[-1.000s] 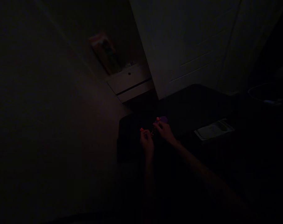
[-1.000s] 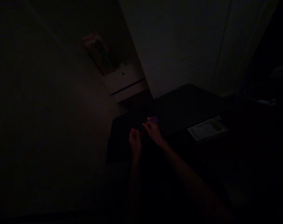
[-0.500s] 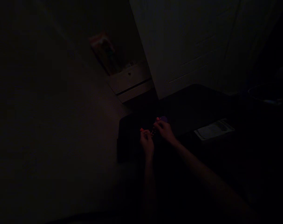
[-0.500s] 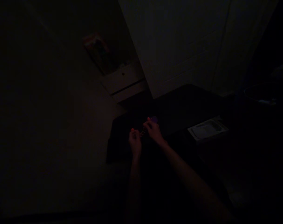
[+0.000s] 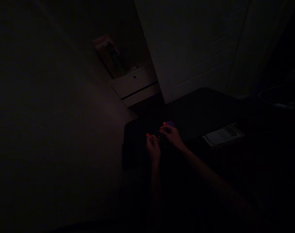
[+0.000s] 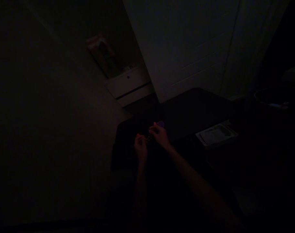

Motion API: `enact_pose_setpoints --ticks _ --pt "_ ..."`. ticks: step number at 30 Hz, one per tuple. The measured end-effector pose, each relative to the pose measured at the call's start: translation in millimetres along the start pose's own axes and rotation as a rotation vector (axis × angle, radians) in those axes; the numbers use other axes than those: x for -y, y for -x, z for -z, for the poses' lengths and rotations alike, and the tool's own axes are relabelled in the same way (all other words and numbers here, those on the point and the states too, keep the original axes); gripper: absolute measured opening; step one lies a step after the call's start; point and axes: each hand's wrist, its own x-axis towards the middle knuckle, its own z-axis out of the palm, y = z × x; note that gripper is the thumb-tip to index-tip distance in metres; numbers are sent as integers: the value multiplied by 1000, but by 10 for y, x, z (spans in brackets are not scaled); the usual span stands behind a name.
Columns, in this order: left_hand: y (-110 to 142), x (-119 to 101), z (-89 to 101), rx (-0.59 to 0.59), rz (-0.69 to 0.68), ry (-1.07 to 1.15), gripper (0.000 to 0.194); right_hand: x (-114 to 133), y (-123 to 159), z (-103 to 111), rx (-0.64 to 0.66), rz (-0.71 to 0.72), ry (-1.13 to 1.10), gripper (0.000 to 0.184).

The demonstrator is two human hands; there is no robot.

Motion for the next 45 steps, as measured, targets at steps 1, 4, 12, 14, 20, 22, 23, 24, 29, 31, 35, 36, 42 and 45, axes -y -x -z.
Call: enact_pose_setpoints --ticks 1,4,12,14,20,22,23,24,29,31,35,36,42,45 --pt "1 3 0 0 -1 1 34 1 0 -4 0 4 -6 18" --pt "0 15 1 0 1 2 34 4 -1 -13 -3 17 -18 20" --pt "-8 3 -6 -7 17 3 32 8 4 -8 19 33 -39 25" --pt "-8 -11 -8 -3 20 1 31 10 2 -6 22 33 -43 24" --pt "3 -24 -13 -7 9 1 30 9 -2 3 33 36 -8 19" --pt "2 -14 -13 1 2 10 31 5 -2 2 26 46 6 19" --pt "0 -9 -13 1 -2 11 31 3 -2 1 24 50 10 18" --pt "-3 -5 -12 -1 -3 8 31 3 -2 0 22 53 12 18" --pt "-17 -6 -12 -6 4 -4 29 15 -6 3 27 51 23 17" --pt "-16 -11 -12 -6 5 -7 28 17 -5 3 28 60 24 18" --pt "-8 -5 -8 3 -3 -9 29 1 0 -11 13 57 14 22" --pt "-6 -1 -6 3 -8 -10 29 -5 1 -15 7 54 12 22" --pt "-6 2 -5 -8 9 -19 30 -4 5 -16 -1 41 0 20" --pt "-9 -9 -8 -11 26 -14 31 7 6 -6 26 28 -19 18"
